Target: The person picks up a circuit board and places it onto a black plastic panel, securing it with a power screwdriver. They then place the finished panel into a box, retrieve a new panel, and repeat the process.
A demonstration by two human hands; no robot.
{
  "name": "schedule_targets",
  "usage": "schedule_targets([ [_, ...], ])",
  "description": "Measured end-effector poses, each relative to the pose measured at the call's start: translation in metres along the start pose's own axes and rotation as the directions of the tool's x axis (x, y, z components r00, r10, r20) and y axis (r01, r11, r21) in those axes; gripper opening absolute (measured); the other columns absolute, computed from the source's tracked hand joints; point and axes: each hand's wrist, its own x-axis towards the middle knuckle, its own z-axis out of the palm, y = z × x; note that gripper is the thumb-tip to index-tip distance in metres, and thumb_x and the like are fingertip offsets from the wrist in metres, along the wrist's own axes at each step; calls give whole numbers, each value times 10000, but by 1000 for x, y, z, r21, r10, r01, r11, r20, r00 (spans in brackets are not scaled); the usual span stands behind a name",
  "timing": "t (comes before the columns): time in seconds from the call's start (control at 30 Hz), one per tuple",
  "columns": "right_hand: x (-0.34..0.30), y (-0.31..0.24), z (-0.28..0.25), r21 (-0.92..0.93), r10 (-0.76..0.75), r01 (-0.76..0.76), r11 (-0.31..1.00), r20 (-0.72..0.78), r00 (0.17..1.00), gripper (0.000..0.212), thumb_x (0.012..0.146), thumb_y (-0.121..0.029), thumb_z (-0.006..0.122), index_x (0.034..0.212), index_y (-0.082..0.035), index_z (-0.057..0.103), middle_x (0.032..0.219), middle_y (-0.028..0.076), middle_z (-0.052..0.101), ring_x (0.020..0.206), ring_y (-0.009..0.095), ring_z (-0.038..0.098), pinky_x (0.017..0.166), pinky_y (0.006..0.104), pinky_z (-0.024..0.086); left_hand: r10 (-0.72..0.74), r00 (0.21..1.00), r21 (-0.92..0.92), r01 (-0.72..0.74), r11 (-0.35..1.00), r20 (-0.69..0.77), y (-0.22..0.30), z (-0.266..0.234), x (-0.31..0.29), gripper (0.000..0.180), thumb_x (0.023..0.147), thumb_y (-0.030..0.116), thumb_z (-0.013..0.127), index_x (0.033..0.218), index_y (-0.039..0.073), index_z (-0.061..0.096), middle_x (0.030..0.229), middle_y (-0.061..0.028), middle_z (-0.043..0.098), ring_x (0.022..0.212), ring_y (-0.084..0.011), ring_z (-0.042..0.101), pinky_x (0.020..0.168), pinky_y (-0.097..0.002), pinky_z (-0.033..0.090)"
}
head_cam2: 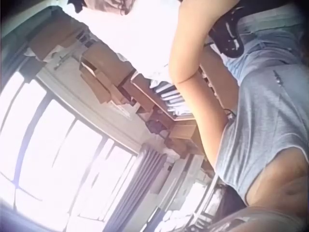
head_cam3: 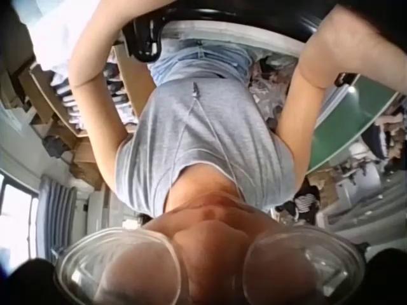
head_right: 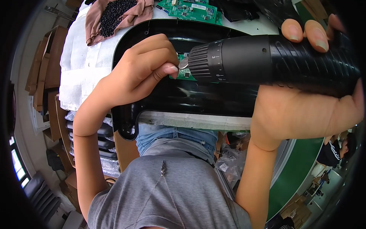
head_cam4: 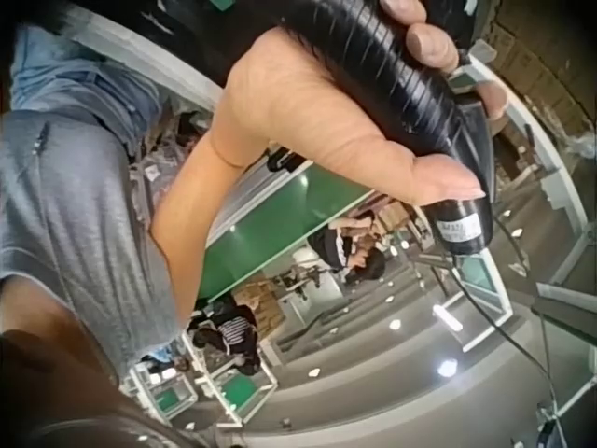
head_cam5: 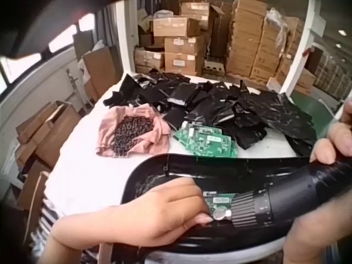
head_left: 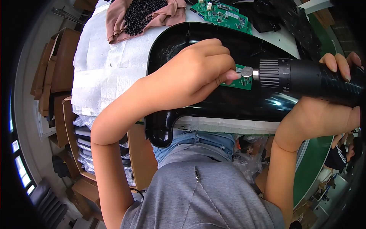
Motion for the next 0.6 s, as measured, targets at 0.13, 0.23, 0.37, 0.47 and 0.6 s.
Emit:
schedule_targets([
  [0.13,-1,-1,-1,49,18,-16,999,-36,999,449,800,-417,455,995,-13,449,874,130,509,609,180,497,564,313,442,2,1000,34,-1,999,-28,0,0,1,142,795,112,575,731,-7,532,708,-81,496,647,-215,470,585,-290,394],
  [0.23,6,-13,-12,90,38,-33,995,-58,998,445,797,-406,450,1001,-10,448,897,138,508,624,185,496,577,322,440,-18,995,-75,11,997,-100,-1,-1,0,174,765,143,613,726,-3,527,639,-108,488,622,-259,478,556,-350,390],
  [0.37,3,-6,-5,144,67,-54,988,-84,994,440,793,-390,444,1008,-6,446,928,148,506,644,193,495,594,334,437,-20,997,-166,9,986,-68,-1,-2,0,173,779,137,607,735,-9,525,655,-75,472,603,-212,458,569,-293,386],
  [0.47,-6,6,7,192,97,-77,978,-99,990,437,790,-379,439,1014,-4,445,950,156,505,659,198,493,607,342,435,-58,998,-217,57,974,0,3,-3,1,168,781,129,602,748,-12,517,665,-85,464,613,-223,455,568,-305,380],
  [0.6,-5,0,0,218,119,-91,972,-123,985,434,787,-367,434,1019,-1,444,973,164,504,673,204,492,620,351,433,16,1000,-153,-13,988,17,-2,-7,-2,157,784,117,591,773,-16,507,696,-99,458,639,-244,453,577,-321,373],
])
